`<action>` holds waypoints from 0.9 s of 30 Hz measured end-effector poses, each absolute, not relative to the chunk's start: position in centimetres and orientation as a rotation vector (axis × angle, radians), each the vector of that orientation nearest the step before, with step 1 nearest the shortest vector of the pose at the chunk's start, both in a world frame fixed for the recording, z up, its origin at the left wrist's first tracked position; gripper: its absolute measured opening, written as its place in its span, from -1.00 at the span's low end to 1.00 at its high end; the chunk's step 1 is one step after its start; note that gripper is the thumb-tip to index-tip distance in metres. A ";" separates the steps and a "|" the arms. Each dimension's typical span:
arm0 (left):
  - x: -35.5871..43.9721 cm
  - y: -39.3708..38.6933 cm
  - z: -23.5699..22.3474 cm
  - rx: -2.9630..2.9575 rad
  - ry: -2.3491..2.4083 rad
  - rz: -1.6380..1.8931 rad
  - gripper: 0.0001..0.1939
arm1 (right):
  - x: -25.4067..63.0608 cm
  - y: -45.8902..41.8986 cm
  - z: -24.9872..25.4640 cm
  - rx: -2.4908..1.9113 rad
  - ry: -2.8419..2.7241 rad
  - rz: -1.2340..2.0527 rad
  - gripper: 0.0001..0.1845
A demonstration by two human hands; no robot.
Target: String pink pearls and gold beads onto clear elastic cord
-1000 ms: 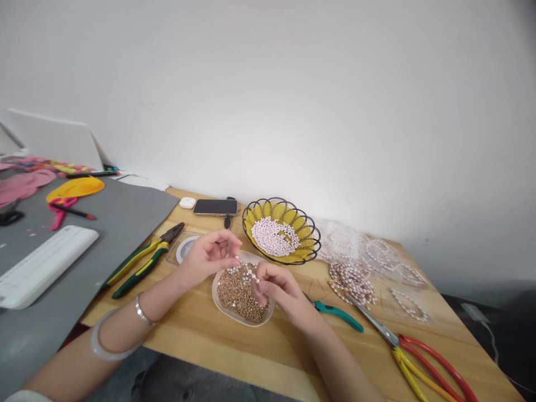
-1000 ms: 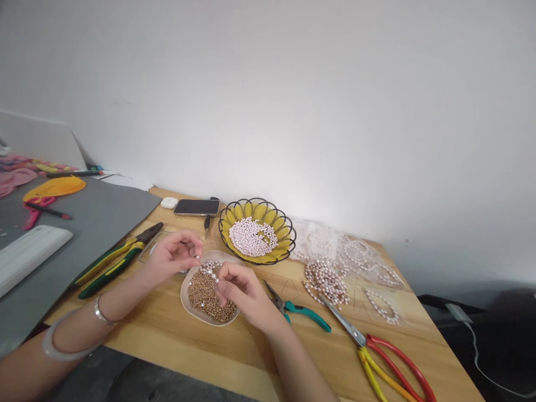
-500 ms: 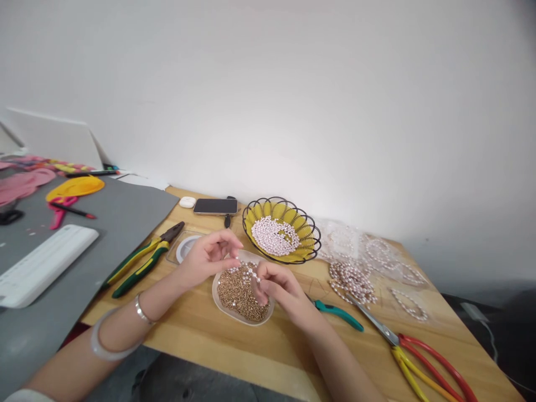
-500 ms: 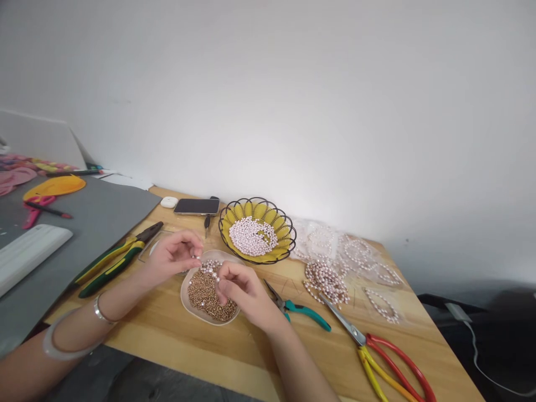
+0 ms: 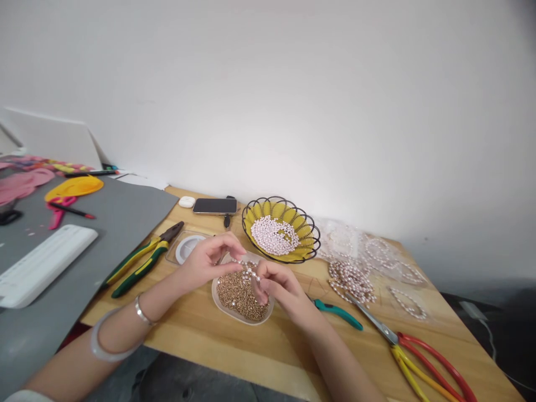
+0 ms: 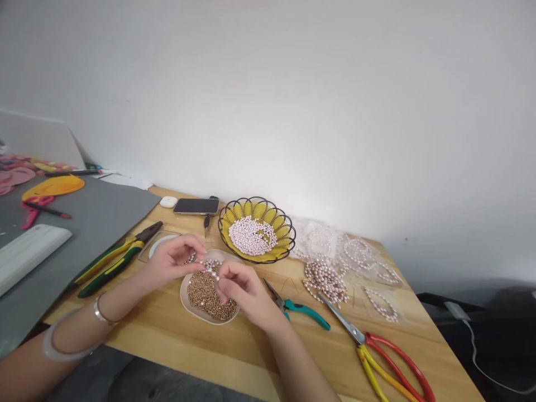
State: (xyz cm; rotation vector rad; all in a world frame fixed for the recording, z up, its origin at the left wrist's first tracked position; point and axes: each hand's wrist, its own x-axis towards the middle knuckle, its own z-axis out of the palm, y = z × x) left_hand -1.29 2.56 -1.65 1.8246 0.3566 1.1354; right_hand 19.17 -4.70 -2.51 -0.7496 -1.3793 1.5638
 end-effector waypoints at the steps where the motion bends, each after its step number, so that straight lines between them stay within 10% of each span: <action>1: -1.3 2.5 -1.6 1.827 0.351 1.125 -0.82 | 19.2 -4.7 -2.5 -0.755 -1.379 1.563 -0.64; 17: -1.5 2.6 -1.9 1.794 0.567 1.105 -0.82 | 18.9 -4.7 -2.8 -0.750 -1.431 1.421 -0.66; 27: -1.1 2.8 -3.3 2.593 0.302 0.422 -0.95 | 19.1 -4.4 -3.0 -0.700 -1.378 1.315 -0.72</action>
